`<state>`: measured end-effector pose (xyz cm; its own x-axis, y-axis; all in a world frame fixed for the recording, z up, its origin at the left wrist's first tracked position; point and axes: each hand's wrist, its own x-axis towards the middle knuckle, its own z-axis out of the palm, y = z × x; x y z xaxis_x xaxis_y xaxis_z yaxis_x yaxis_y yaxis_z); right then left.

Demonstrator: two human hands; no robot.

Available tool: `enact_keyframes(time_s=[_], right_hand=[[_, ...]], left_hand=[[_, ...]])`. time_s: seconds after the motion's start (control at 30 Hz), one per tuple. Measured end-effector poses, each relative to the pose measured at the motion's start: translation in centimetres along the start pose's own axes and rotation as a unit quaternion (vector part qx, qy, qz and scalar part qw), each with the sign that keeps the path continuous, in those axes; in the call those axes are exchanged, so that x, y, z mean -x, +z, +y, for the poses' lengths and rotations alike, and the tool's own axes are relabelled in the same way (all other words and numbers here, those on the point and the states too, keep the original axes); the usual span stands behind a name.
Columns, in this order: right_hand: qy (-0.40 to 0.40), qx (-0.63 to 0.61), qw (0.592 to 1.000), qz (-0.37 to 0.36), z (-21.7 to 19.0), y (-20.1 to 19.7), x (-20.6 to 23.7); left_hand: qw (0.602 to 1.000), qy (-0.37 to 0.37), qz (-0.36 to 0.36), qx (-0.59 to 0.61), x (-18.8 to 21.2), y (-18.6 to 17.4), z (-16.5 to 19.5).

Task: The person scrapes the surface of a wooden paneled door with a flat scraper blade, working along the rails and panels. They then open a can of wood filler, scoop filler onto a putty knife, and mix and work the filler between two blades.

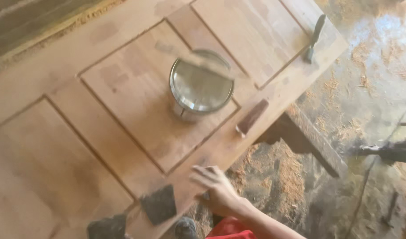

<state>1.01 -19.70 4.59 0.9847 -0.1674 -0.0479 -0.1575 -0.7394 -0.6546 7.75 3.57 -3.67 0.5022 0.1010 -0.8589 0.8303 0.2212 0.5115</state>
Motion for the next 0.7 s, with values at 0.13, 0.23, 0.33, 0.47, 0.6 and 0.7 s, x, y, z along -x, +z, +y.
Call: enact_keyframes(time_s=[0.13,0.23,0.33,0.47,0.6,0.7], right_hand=[[0.151,-0.027,0.962,0.227,12.1,-7.7,-4.2],[0.112,0.01,0.957,0.268,18.9,-14.3,-6.0],[0.112,0.049,0.967,0.222,22.7,-15.7,-5.0],[-0.012,0.007,0.992,0.122,22.3,-12.4,-4.2],[-0.043,-0.097,0.994,-0.011,17.5,-6.8,-4.3],[-0.096,-0.1,0.984,-0.109,12.5,-1.9,-5.1]], left_hand=[[0.999,-0.014,0.026,-0.023,0.4,10.8,3.0],[0.997,-0.043,0.037,-0.054,-2.6,12.8,3.4],[0.996,-0.043,0.037,-0.065,-2.8,10.7,3.5],[0.999,-0.006,-0.015,-0.03,-3.5,11.2,4.7],[0.991,-0.011,-0.094,0.1,-2.3,13.6,4.1],[0.989,-0.029,-0.126,0.073,-0.7,13.9,4.5]])
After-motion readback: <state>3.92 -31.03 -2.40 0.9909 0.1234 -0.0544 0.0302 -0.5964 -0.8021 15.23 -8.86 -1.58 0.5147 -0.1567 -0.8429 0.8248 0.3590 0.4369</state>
